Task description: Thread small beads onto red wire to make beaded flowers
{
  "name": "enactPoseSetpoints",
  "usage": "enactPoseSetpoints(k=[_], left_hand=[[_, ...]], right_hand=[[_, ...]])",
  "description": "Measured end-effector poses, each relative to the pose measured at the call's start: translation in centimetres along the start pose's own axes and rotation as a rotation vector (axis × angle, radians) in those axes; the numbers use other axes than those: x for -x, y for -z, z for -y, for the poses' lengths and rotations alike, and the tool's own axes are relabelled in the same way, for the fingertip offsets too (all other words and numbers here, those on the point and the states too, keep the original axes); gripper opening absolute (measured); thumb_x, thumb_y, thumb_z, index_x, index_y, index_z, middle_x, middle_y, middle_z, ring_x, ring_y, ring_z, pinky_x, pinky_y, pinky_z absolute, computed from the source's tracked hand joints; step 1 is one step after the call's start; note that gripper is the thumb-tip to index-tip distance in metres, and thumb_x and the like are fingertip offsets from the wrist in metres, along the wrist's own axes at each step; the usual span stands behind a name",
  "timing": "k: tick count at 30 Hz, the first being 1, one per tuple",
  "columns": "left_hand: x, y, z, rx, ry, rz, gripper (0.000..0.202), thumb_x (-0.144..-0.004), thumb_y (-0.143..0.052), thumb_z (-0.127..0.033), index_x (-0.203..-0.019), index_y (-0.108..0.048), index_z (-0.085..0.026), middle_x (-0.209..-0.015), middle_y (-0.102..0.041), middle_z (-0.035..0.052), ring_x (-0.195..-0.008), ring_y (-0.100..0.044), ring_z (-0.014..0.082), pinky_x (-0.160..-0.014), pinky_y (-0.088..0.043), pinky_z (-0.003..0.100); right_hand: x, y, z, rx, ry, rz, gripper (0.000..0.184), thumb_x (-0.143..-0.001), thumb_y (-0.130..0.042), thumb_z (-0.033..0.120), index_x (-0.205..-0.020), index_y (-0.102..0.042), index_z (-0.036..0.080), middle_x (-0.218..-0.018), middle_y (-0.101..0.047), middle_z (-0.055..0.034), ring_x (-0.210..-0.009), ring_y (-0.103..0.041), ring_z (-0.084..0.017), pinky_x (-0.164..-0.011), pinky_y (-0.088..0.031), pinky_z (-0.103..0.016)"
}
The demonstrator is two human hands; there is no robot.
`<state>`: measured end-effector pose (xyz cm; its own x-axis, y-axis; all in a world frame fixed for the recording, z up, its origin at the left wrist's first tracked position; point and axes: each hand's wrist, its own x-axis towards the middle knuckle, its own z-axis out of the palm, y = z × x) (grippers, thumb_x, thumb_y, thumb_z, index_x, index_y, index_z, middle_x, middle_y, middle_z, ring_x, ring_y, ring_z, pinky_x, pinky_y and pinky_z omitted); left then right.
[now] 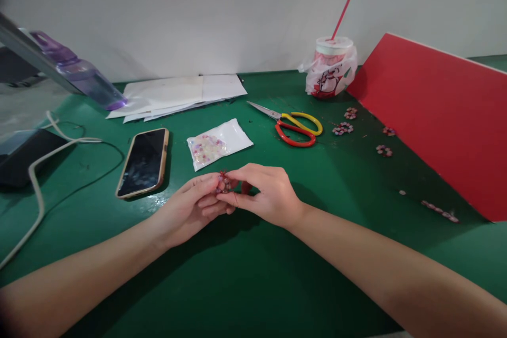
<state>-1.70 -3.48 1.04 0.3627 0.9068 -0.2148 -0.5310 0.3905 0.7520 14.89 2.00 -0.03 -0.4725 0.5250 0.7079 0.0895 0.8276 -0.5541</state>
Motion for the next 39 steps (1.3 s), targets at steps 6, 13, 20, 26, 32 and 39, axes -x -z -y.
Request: enactPoseSetpoints(k=[6, 13, 20, 26, 32, 39], left_hand=[[0.0, -0.2, -0.1, -0.023, 0.040, -0.019, 0.023, -0.087, -0.056, -0.028, -0.074, -0.062, -0.011, -0.046, -0.024, -0.0081, -0.045, -0.025, 0.0036, -0.050, -0.035, 0.013], [0.0, -0.2, 0.0, -0.081, 0.030, 0.007, 0.025, -0.086, -0.059, -0.030, -0.071, -0.061, -0.010, -0.050, -0.033, -0.0063, -0.046, -0.032, 0.0030, -0.046, -0.029, 0.014], [-0.2, -0.2, 0.2, -0.069, -0.011, -0.035, 0.026, -0.087, -0.058, -0.032, -0.072, -0.061, -0.011, -0.053, -0.038, -0.0053, -0.046, -0.037, 0.0026, -0.046, -0.030, 0.015], [-0.2, -0.1, 0.3, -0.055, -0.012, -0.048, 0.028, -0.088, -0.056, -0.032, -0.072, -0.061, -0.010, -0.058, -0.044, -0.0031, -0.048, -0.038, 0.0023, -0.047, -0.031, 0.015], [-0.3, -0.3, 0.3, -0.063, -0.002, -0.083, 0.029, -0.085, -0.060, -0.034, -0.070, -0.061, -0.009, -0.063, -0.048, -0.0011, -0.050, -0.039, 0.0026, -0.046, -0.031, 0.015], [-0.1, -0.3, 0.4, -0.082, -0.032, -0.069, 0.027, -0.084, -0.061, -0.035, -0.073, -0.063, -0.010, -0.055, -0.045, -0.0030, -0.051, -0.040, 0.0042, -0.048, -0.034, 0.016]], right_hand=[[-0.1, -0.2, 0.2, 0.084, -0.017, -0.039, 0.022, -0.068, -0.072, 0.027, -0.083, -0.058, 0.019, -0.068, -0.060, 0.0009, -0.058, -0.055, -0.010, -0.055, -0.049, -0.024], [-0.6, 0.2, -0.3, 0.177, 0.094, 0.030, 0.049, -0.067, -0.072, 0.032, -0.111, -0.055, 0.019, -0.100, -0.066, -0.0078, -0.096, -0.060, -0.022, -0.087, -0.047, -0.041], [-0.4, 0.3, -0.7, 0.142, 0.084, 0.047, 0.035, -0.068, -0.075, 0.032, -0.097, -0.060, 0.019, -0.087, -0.069, -0.0042, -0.082, -0.064, -0.018, -0.091, -0.045, -0.041], [-0.6, 0.3, -0.8, 0.070, 0.078, 0.065, 0.031, -0.068, -0.075, 0.034, -0.091, -0.059, 0.020, -0.090, -0.068, -0.0043, -0.089, -0.062, -0.019, -0.086, -0.047, -0.038], [-0.7, 0.2, -0.9, 0.065, 0.113, 0.086, 0.029, -0.069, -0.074, 0.033, -0.091, -0.059, 0.020, -0.083, -0.068, -0.0028, -0.080, -0.062, -0.017, -0.086, -0.046, -0.040], [-0.6, 0.5, -0.7, 0.095, 0.142, 0.046, 0.022, -0.070, -0.074, 0.027, -0.086, -0.061, 0.019, -0.077, -0.067, -0.0024, -0.072, -0.062, -0.015, -0.085, -0.046, -0.039]])
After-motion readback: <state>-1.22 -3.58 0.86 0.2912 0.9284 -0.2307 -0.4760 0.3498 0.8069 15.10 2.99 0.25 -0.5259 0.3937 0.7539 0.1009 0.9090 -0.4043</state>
